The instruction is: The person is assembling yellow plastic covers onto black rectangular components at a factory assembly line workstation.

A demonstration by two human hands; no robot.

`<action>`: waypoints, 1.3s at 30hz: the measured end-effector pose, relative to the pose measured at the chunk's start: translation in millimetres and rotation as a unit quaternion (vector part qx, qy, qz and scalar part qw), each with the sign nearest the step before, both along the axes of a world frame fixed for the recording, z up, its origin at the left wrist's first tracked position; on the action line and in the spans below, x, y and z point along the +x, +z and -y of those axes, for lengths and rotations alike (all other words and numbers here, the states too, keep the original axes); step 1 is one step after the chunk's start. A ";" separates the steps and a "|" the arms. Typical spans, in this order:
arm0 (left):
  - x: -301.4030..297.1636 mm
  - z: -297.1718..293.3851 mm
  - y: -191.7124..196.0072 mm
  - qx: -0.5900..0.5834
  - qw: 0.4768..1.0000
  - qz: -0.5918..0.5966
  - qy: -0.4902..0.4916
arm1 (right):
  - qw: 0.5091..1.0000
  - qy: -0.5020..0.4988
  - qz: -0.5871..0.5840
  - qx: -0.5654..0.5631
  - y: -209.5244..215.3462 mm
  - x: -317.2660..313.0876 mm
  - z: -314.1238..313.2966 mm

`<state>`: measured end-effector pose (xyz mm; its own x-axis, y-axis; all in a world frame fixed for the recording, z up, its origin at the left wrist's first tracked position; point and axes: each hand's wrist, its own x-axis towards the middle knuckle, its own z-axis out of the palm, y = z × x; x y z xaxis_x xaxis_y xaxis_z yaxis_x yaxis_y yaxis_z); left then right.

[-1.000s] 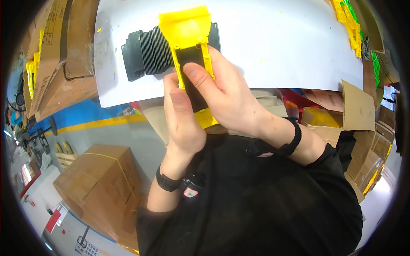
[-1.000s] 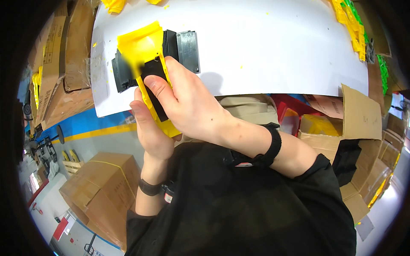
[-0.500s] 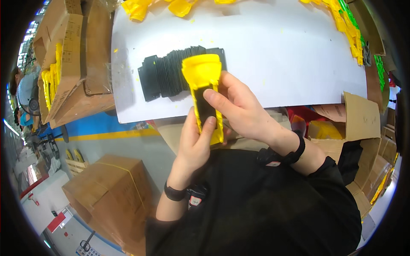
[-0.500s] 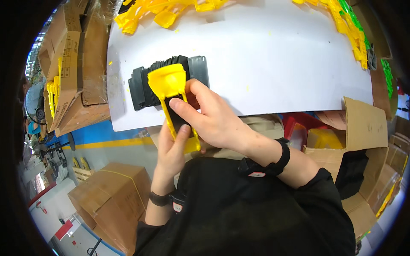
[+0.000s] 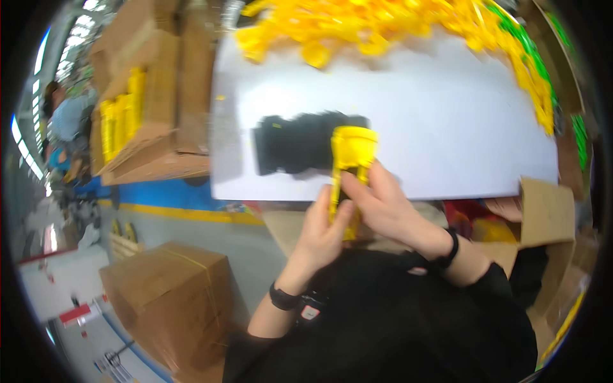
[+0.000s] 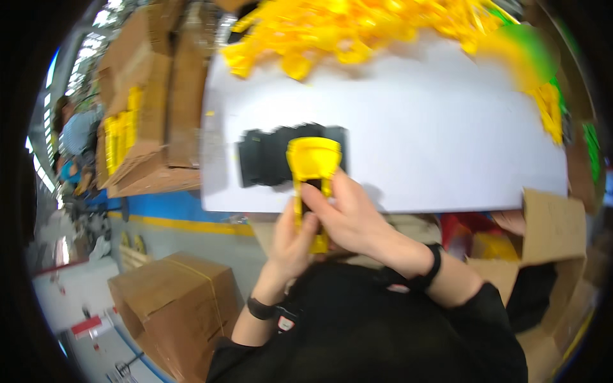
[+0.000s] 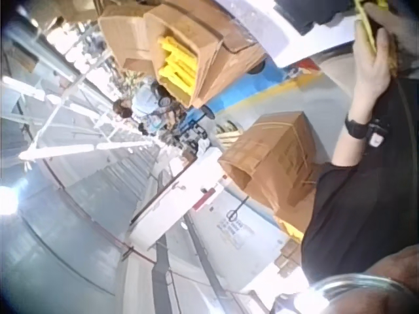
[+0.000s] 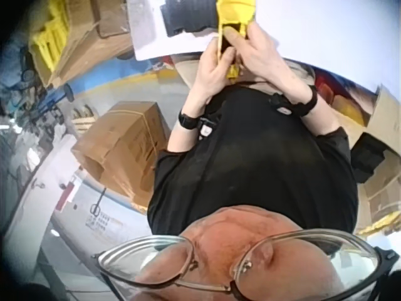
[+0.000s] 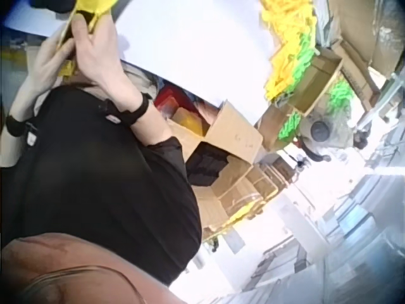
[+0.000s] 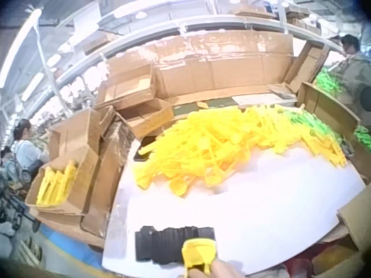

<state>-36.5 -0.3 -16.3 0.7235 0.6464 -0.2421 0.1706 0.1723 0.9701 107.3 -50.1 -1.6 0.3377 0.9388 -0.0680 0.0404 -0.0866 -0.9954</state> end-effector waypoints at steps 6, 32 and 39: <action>-36.3 -48.0 32.1 -0.061 0.990 0.056 0.115 | 0.987 0.018 -0.153 0.034 -24.0 44.5 13.2; -134.6 -376.4 110.3 0.450 0.682 -0.533 0.220 | 0.981 -0.127 0.143 0.039 -58.9 59.4 16.0; -128.1 -378.7 104.5 0.421 0.701 -0.560 0.135 | 0.975 -0.122 0.182 0.040 -53.9 57.5 13.2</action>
<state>-164.6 378.5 88.1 0.2081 0.9780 -0.0119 0.9777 -0.2077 0.0302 164.8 -63.3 -55.5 0.5387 0.8254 0.1690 0.3806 -0.0595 -0.9228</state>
